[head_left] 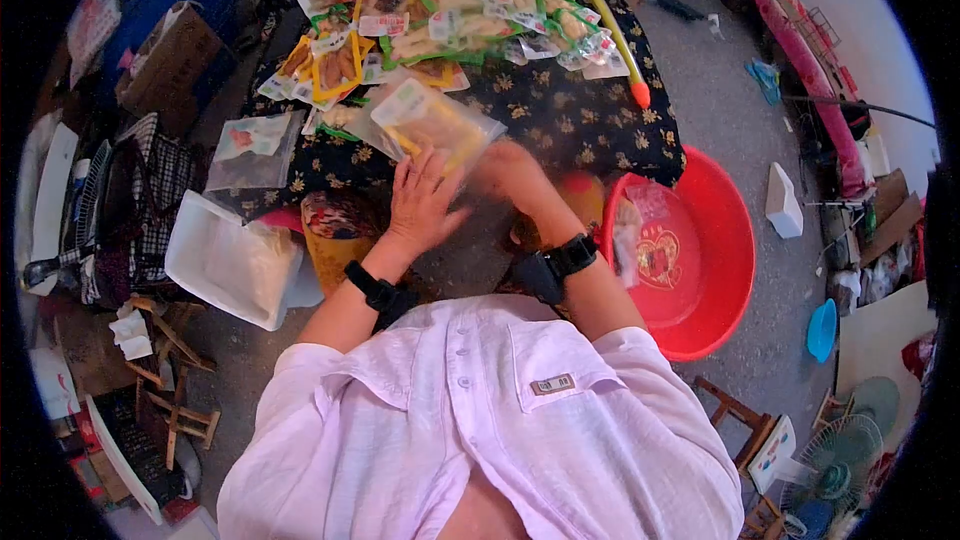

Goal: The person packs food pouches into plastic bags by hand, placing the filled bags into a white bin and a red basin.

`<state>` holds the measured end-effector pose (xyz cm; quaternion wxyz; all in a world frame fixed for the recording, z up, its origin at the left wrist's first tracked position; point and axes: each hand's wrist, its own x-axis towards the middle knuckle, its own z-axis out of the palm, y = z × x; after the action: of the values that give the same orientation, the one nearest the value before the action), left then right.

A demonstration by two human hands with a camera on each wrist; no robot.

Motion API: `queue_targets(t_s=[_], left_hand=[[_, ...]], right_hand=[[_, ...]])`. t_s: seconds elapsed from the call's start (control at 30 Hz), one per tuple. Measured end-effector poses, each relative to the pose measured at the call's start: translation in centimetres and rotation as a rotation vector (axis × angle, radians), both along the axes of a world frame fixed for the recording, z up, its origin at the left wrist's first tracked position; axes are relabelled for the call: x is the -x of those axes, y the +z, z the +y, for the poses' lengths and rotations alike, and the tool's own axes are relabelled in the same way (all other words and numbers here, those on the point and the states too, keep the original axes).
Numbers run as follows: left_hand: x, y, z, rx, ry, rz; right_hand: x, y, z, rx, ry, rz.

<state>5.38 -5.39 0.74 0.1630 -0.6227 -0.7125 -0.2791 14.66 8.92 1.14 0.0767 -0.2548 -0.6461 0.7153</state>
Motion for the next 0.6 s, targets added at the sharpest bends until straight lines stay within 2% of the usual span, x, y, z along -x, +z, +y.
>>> queue_targets(t_s=[0.03, 0.1, 0.23, 0.3, 0.33, 0.37, 0.43, 0.53, 0.6], left_hand=[[0.3, -0.6, -0.2, 0.018, 0.015, 0.037], [1.0, -1.4, -0.2, 0.052, 0.044, 0.115], [2.0, 0.1, 0.7, -0.025, -0.043, 0.093], [2.2, 2.2, 0.9, -0.063, -0.074, 0.044], [2.3, 3.4, 0.8, -0.098, -0.111, -0.037], [2.4, 4.7, 0.8, -0.132, -0.149, -0.119], [3.0, 7.0, 0.5, -0.159, -0.21, -0.274], [2.1, 10.6, -0.7, -0.095, -0.209, -0.914], [1.7, 12.2, -1.1, -0.025, -0.277, -1.072]], right_hand=[[-0.3, -1.2, 0.3, 0.039, -0.084, 0.067], [-0.6, -1.1, 0.4, 0.018, -0.126, 0.084], [-1.0, -1.1, 0.4, -0.065, -0.249, 0.061], [-1.1, -1.4, 1.4, -0.384, -0.289, 0.158], [-1.4, -1.2, 1.6, -0.541, -0.312, 0.205], [-1.8, -0.7, 1.8, -0.561, -0.321, 0.236], [-2.6, 3.1, 1.5, -0.606, -0.343, 0.299], [-4.0, 7.0, 1.2, -0.763, -0.242, 0.363], [-4.8, 9.3, 0.9, -0.799, -0.043, 0.352]])
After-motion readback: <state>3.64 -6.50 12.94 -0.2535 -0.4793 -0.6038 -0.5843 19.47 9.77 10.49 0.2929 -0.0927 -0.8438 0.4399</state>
